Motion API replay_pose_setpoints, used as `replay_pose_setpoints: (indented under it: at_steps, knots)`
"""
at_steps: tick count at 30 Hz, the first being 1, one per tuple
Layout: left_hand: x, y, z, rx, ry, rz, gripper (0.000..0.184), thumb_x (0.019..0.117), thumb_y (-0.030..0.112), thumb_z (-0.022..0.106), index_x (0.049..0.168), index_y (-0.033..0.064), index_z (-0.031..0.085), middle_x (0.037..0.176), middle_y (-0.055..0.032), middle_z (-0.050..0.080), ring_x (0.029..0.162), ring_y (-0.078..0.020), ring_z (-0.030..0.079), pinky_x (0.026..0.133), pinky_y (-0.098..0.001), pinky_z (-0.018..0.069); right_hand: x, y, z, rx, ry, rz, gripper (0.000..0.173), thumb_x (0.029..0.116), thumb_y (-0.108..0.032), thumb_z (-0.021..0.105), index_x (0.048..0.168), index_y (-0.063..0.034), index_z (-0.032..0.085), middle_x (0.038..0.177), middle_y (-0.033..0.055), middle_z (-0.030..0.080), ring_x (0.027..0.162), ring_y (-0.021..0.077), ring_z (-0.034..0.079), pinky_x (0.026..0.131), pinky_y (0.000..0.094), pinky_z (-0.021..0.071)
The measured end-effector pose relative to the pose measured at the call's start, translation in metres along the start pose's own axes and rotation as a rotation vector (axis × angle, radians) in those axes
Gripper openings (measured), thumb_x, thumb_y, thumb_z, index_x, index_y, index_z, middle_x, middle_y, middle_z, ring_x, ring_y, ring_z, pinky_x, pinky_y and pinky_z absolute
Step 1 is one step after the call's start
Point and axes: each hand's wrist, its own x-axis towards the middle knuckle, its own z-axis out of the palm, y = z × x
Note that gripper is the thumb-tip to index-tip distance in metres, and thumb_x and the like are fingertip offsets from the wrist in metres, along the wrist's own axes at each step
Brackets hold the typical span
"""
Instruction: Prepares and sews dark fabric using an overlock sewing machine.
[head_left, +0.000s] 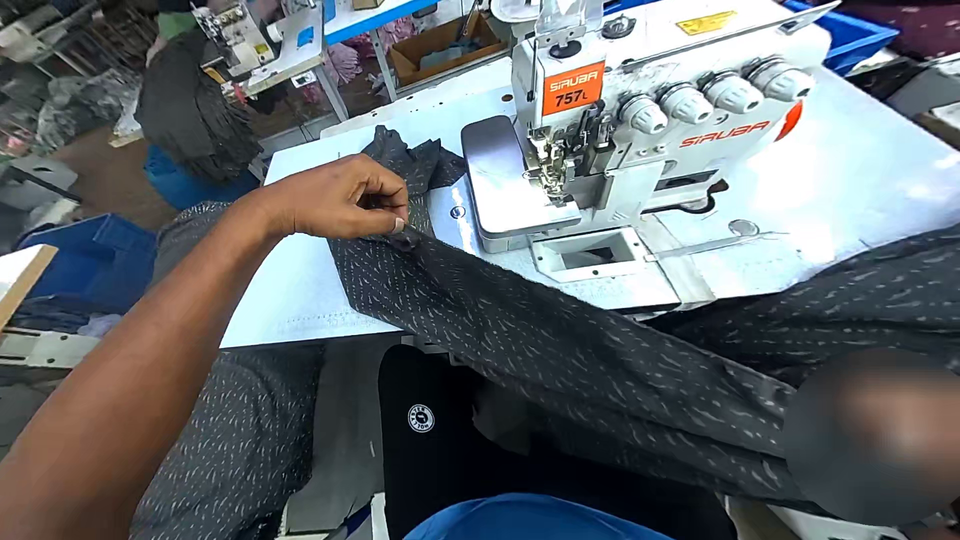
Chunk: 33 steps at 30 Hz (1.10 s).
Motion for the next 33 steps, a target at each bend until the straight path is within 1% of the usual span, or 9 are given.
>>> replay_pose_setpoints:
  at_steps: [4, 7, 9, 13, 16, 22, 26, 28, 33]
  knots:
    - [0.004, 0.004, 0.002, -0.170, -0.036, -0.052, 0.016, 0.0943, 0.013, 0.057, 0.083, 0.0090, 0.068, 0.068, 0.0057, 0.060, 0.062, -0.0002, 0.054, 0.055, -0.0172, 0.0416, 0.005, 0.016, -0.008, 0.033, 0.036, 0.136, 0.024, 0.0983, -0.021, 0.056, 0.077, -0.0233, 0.066, 0.065, -0.0091, 0.067, 0.054, -0.0030, 0.061, 0.050, 0.0121, 0.0508]
    - [0.009, 0.010, 0.002, -0.279, -0.086, -0.125, 0.019, 0.0917, 0.009, 0.052, 0.081, 0.0102, 0.067, 0.067, 0.0065, 0.059, 0.062, -0.0001, 0.053, 0.056, -0.0178, 0.0398, 0.012, 0.035, -0.014, 0.051, 0.083, 0.149, 0.022, 0.0948, -0.032, 0.067, 0.075, -0.0236, 0.070, 0.063, -0.0078, 0.066, 0.051, -0.0024, 0.060, 0.048, 0.0133, 0.0509]
    - [0.011, 0.011, 0.002, -0.304, -0.112, -0.161, 0.023, 0.0908, 0.008, 0.048, 0.081, 0.0117, 0.068, 0.070, 0.0076, 0.061, 0.064, 0.0008, 0.054, 0.057, -0.0176, 0.0408, 0.014, 0.040, -0.011, 0.049, 0.114, 0.165, 0.021, 0.0930, -0.031, 0.068, 0.074, -0.0228, 0.069, 0.062, -0.0068, 0.065, 0.050, -0.0019, 0.059, 0.046, 0.0138, 0.0504]
    - [0.013, 0.004, 0.008, -0.307, -0.111, -0.189, 0.025, 0.0891, 0.012, 0.047, 0.080, 0.0160, 0.070, 0.073, 0.0070, 0.066, 0.063, 0.0001, 0.057, 0.052, -0.0188, 0.0415, 0.019, 0.038, -0.009, 0.088, 0.053, 0.219, 0.022, 0.0850, -0.041, 0.078, 0.077, -0.0216, 0.074, 0.064, -0.0027, 0.066, 0.052, 0.0003, 0.060, 0.048, 0.0174, 0.0520]
    - [0.016, -0.005, 0.008, -0.354, -0.111, -0.126, 0.023, 0.0920, 0.017, 0.053, 0.075, 0.0177, 0.069, 0.068, 0.0067, 0.064, 0.062, -0.0007, 0.058, 0.055, -0.0178, 0.0463, 0.025, 0.035, -0.005, 0.133, 0.026, 0.245, 0.024, 0.0863, -0.038, 0.079, 0.076, -0.0179, 0.072, 0.063, 0.0000, 0.065, 0.051, 0.0015, 0.060, 0.047, 0.0182, 0.0518]
    - [0.016, -0.020, 0.015, -0.429, -0.086, -0.170, 0.023, 0.0887, 0.020, 0.060, 0.067, 0.0197, 0.066, 0.064, 0.0042, 0.062, 0.059, -0.0028, 0.056, 0.053, -0.0182, 0.0455, 0.033, 0.038, 0.000, 0.215, -0.071, 0.279, 0.024, 0.0910, -0.035, 0.075, 0.079, -0.0138, 0.072, 0.066, 0.0023, 0.067, 0.054, 0.0026, 0.062, 0.049, 0.0186, 0.0530]
    - [0.011, -0.033, 0.017, -0.514, -0.109, -0.156, 0.026, 0.0935, 0.030, 0.062, 0.070, 0.0214, 0.068, 0.067, 0.0047, 0.064, 0.059, -0.0018, 0.058, 0.054, -0.0164, 0.0477, 0.035, 0.039, 0.003, 0.237, -0.089, 0.298, 0.021, 0.0919, -0.032, 0.073, 0.080, -0.0142, 0.073, 0.067, 0.0017, 0.068, 0.055, 0.0026, 0.063, 0.050, 0.0187, 0.0539]
    - [0.009, -0.038, 0.020, -0.530, -0.082, -0.156, 0.024, 0.0920, 0.032, 0.064, 0.070, 0.0228, 0.070, 0.066, 0.0053, 0.065, 0.059, -0.0011, 0.059, 0.054, -0.0158, 0.0489, 0.038, 0.041, 0.001, 0.245, -0.122, 0.290, 0.020, 0.0934, -0.029, 0.071, 0.080, -0.0148, 0.073, 0.067, 0.0009, 0.068, 0.057, 0.0022, 0.063, 0.052, 0.0185, 0.0543]
    - [0.004, -0.037, 0.024, -0.511, 0.000, -0.209, 0.024, 0.0886, 0.016, 0.055, 0.070, 0.0233, 0.068, 0.068, 0.0083, 0.066, 0.061, 0.0005, 0.060, 0.056, -0.0170, 0.0506, 0.040, 0.040, 0.002, 0.298, -0.149, 0.256, 0.020, 0.0963, -0.020, 0.066, 0.079, -0.0132, 0.071, 0.068, 0.0010, 0.069, 0.058, 0.0025, 0.064, 0.052, 0.0186, 0.0545]
